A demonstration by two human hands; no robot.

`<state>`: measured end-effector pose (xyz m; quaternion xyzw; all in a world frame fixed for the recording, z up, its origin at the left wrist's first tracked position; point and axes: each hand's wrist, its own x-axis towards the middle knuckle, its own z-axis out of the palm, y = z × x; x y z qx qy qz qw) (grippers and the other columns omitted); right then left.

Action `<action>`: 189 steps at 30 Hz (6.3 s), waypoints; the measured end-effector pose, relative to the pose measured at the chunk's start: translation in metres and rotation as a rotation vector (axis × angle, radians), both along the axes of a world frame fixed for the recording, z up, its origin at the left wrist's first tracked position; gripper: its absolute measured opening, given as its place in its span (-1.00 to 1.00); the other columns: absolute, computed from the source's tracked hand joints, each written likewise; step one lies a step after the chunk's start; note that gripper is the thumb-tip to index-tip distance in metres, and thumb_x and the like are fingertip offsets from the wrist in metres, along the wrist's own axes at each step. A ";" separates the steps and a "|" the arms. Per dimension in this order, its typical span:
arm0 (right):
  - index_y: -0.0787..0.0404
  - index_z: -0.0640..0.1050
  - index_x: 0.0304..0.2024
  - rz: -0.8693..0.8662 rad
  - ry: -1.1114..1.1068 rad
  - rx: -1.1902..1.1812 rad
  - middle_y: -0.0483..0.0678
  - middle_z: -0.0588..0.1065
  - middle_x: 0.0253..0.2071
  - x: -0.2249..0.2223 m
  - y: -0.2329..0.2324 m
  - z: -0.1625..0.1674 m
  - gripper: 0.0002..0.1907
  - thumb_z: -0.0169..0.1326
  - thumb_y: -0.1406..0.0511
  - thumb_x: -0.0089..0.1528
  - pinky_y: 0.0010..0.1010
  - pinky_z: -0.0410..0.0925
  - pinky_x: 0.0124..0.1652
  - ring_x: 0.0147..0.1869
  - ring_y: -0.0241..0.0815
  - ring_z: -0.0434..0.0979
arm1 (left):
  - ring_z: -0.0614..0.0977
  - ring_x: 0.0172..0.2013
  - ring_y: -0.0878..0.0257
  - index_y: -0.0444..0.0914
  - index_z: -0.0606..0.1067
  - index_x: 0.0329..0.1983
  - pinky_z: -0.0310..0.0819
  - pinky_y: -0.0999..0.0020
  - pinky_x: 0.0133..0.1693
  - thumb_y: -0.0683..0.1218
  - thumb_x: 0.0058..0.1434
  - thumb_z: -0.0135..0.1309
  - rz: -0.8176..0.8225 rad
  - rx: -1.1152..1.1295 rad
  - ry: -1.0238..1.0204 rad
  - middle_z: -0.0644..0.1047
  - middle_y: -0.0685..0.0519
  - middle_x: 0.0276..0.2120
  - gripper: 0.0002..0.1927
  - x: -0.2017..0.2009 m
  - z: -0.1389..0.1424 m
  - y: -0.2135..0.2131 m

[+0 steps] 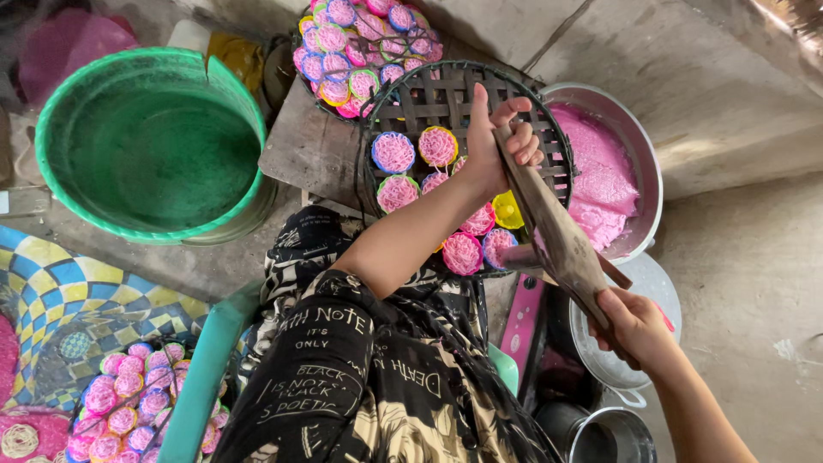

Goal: The person uses a wooden press to extrude pink paste into small colorful plastic molds arranged in a basket. They repeatedly scoop paste, press it through the tool, and place the formed pieces into the molds.

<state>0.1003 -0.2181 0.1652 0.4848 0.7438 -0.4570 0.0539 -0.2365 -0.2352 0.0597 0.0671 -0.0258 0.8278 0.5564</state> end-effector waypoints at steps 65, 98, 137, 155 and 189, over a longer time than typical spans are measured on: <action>0.13 0.64 -0.01 0.123 -0.061 0.893 0.08 0.52 0.09 -0.019 0.152 -0.138 -0.61 0.15 0.02 0.30 -0.07 0.43 0.03 0.15 0.09 0.53 | 0.49 0.28 -0.10 -0.10 0.48 0.04 0.37 -0.15 0.40 -0.10 0.33 0.30 0.728 0.144 0.954 0.41 0.10 0.14 -0.71 0.017 0.043 -0.060; -0.04 0.62 -0.23 0.903 -0.755 1.050 -0.19 0.62 -0.39 0.000 0.295 -0.159 -0.76 -0.09 0.31 0.36 -0.41 0.43 -0.44 -0.39 -0.30 0.64 | 0.43 0.31 -0.18 -0.09 0.47 0.14 0.42 -0.12 0.25 0.08 0.32 0.32 0.490 -0.063 0.911 0.42 0.07 0.11 -0.58 -0.014 0.054 -0.101; 0.06 0.72 -0.20 0.304 -0.436 0.637 0.10 0.63 -0.20 -0.037 0.245 -0.251 -0.62 0.17 -0.02 0.14 -0.08 0.46 -0.02 -0.06 0.10 0.64 | 0.46 0.28 -0.16 -0.08 0.45 0.13 0.25 -0.18 0.36 0.02 0.40 0.27 0.498 -0.021 0.932 0.42 0.08 0.13 -0.67 -0.011 0.060 -0.135; -0.20 0.72 -0.12 0.235 -0.458 0.595 -0.08 0.64 -0.18 0.046 0.214 -0.165 -0.71 0.16 0.00 0.15 -0.15 0.47 -0.06 -0.05 0.03 0.63 | 0.46 0.31 -0.16 -0.08 0.43 0.15 0.31 -0.08 0.32 0.00 0.43 0.24 0.492 0.006 0.983 0.38 0.08 0.13 -0.69 -0.002 0.073 -0.143; 0.10 0.71 -0.07 -0.226 -0.035 0.301 0.10 0.65 -0.38 -0.013 0.173 -0.251 -0.52 0.22 -0.08 0.18 -0.30 0.43 -0.24 -0.33 -0.14 0.65 | 0.49 0.26 -0.04 -0.12 0.45 0.15 0.36 -0.18 0.34 -0.04 0.41 0.25 0.606 0.008 1.084 0.43 0.05 0.09 -0.68 0.012 0.081 -0.147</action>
